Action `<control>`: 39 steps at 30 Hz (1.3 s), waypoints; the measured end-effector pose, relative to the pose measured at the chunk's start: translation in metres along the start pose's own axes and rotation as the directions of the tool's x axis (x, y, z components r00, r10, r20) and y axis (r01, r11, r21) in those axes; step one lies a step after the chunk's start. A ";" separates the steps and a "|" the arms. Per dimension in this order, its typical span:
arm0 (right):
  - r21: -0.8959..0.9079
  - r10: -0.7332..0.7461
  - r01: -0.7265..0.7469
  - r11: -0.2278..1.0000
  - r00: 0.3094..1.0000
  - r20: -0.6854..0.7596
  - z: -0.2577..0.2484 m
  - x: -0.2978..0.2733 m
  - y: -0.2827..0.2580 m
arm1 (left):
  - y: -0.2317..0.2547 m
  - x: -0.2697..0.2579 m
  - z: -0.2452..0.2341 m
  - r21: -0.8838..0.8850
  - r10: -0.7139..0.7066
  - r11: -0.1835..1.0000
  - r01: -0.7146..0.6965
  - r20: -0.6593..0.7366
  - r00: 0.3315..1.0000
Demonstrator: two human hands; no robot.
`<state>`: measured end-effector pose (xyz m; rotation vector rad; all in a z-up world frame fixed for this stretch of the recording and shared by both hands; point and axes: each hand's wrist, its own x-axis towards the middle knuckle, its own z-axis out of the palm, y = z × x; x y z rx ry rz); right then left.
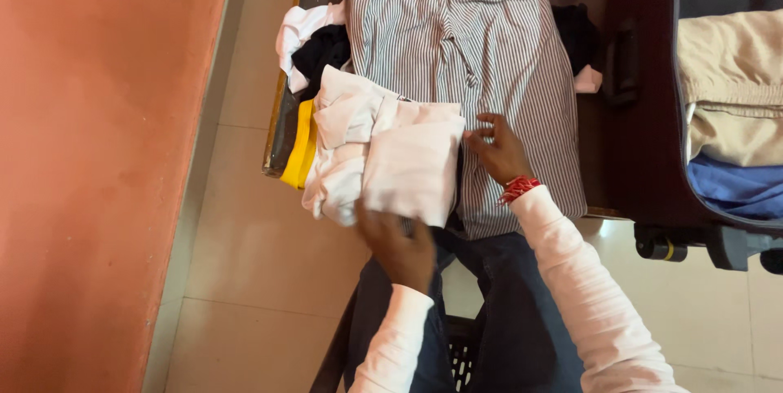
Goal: The person folds a pair of tan pants and a white polo shirt, then places them into a black suitcase.
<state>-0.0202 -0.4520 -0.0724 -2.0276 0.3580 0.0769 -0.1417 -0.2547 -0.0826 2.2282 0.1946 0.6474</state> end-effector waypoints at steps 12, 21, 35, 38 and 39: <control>0.310 0.130 -0.120 0.943 0.991 -0.012 0.010 0.018 0.040 | 0.023 -0.001 0.021 0.079 0.449 0.865 -0.495 0.316 0.836; 0.584 0.042 0.205 0.785 0.924 -0.380 -0.039 -0.019 0.061 | 0.069 0.002 -0.010 -0.506 0.302 0.857 -0.095 0.345 0.888; 0.346 -0.036 0.080 0.935 0.991 -0.131 0.053 -0.004 0.012 | -0.018 0.032 -0.016 0.094 -0.020 0.995 0.018 0.022 1.000; 0.392 0.144 -0.139 0.910 0.989 0.016 0.063 -0.003 0.034 | -0.008 0.023 0.000 0.247 0.175 0.922 -0.297 0.416 0.892; 0.400 0.186 -0.224 0.889 0.974 0.132 0.068 -0.002 0.040 | -0.009 0.019 0.006 0.472 0.172 0.800 -0.371 0.412 0.895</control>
